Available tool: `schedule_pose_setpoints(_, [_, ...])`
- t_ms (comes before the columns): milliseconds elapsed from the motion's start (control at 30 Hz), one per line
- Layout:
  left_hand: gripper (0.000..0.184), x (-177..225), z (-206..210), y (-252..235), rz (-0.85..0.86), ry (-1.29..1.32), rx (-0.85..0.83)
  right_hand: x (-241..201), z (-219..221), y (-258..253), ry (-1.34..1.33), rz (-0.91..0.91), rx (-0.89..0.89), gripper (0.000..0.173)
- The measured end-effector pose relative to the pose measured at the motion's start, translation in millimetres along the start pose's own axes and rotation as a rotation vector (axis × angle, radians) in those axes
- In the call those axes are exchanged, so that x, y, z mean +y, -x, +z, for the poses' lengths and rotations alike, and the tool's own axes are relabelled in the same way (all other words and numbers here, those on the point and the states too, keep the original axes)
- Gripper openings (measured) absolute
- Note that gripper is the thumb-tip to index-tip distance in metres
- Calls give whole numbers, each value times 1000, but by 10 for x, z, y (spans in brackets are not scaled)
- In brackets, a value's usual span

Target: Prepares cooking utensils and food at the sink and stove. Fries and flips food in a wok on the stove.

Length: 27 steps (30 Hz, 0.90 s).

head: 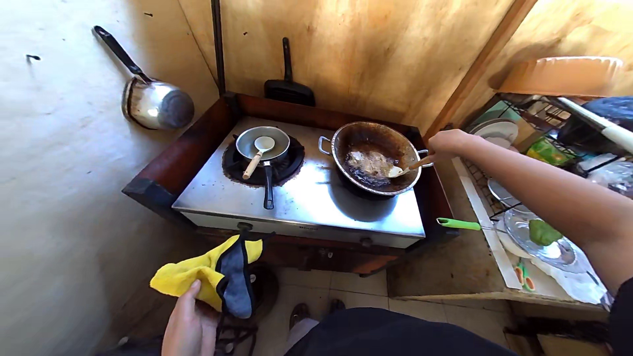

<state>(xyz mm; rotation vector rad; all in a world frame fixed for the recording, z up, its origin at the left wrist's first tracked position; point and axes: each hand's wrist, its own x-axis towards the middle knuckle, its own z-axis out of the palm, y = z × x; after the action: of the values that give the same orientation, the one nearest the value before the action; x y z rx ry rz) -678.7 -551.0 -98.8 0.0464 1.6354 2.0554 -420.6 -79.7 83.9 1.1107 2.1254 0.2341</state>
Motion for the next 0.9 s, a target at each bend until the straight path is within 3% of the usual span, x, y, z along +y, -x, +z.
schedule_pose_setpoints(233, [31, -7, -42, 31, -11, -25, 35, 378, 534, 15, -129, -108, 90, 35])
schedule_pose_setpoints(467, [30, 23, -9, 21, 1, -30, 45, 337, 966, 45, -457, -104, 139, 35])
schedule_pose_setpoints(700, [30, 57, -75, 3, 16, -34, 46, 308, 852, 87, -329, -22, 232, 31])
schedule_pose_setpoints(900, [30, 62, -46, -27, 4, -25, 36, 299, 440, 276, -155, 12, 172, 33])
